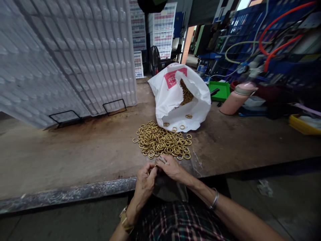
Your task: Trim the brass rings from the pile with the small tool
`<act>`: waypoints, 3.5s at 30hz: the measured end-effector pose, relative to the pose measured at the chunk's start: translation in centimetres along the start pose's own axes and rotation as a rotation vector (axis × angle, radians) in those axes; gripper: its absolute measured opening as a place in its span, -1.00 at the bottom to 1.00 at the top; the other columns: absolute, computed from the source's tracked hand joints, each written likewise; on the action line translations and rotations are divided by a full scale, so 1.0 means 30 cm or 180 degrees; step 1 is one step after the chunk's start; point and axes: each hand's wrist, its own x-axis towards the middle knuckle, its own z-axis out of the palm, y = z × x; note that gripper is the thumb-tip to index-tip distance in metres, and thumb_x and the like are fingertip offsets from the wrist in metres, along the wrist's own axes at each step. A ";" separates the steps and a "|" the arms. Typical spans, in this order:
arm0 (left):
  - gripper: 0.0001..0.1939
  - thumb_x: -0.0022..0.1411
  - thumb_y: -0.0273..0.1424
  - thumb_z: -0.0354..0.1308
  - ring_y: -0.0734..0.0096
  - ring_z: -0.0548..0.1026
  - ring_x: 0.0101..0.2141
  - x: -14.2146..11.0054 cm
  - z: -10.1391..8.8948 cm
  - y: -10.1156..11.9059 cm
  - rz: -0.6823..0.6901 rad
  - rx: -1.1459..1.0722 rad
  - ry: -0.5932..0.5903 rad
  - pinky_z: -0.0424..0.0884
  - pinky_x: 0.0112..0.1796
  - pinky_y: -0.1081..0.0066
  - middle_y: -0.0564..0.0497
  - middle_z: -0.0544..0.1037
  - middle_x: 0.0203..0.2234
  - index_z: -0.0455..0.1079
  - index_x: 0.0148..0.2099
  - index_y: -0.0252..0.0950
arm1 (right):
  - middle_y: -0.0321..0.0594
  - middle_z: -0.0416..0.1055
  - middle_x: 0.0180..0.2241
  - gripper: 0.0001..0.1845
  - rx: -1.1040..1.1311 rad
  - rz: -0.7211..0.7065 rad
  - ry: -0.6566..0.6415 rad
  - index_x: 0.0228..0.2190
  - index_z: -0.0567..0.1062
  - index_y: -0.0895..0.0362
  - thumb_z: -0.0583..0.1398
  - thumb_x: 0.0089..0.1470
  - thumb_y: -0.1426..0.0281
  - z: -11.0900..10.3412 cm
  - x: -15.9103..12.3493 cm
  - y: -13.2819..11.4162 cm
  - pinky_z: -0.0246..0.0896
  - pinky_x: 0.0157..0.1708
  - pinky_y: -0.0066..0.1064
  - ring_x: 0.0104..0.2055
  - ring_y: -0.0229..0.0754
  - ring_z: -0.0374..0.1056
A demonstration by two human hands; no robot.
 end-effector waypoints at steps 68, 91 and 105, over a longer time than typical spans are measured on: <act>-0.70 0.11 -0.14 0.05 0.66 0.18 -0.69 -0.019 -0.016 0.010 -0.0893 -0.0949 -0.0255 0.06 -0.68 0.62 0.17 0.28 -0.63 0.25 -0.37 -0.30 | -0.34 0.30 -0.66 -0.70 0.0419 -0.0120 -0.0092 -0.64 0.32 0.16 -0.01 0.04 0.32 0.017 -0.006 0.017 0.03 -0.55 -0.50 -0.58 -0.34 0.17; -0.69 0.03 -0.19 0.19 0.68 0.20 -0.71 -0.008 -0.048 0.007 -0.1075 -0.2014 -0.0317 0.10 -0.71 0.62 0.15 0.32 -0.63 0.26 -0.32 -0.33 | -0.37 0.22 -0.69 -0.69 0.0705 -0.0078 0.0050 -0.69 0.31 0.13 0.04 -0.01 0.29 0.001 -0.014 -0.045 0.03 -0.54 -0.51 -0.60 -0.35 0.13; -0.68 0.04 -0.17 0.18 0.68 0.20 -0.69 -0.007 -0.042 0.004 -0.1034 -0.1988 -0.0148 0.07 -0.70 0.63 0.16 0.33 -0.61 0.23 -0.34 -0.31 | -0.36 0.23 -0.64 -0.64 0.0282 -0.0339 0.0077 -0.65 0.29 0.14 0.00 0.06 0.22 0.000 -0.010 -0.027 0.04 -0.47 -0.49 -0.54 -0.33 0.14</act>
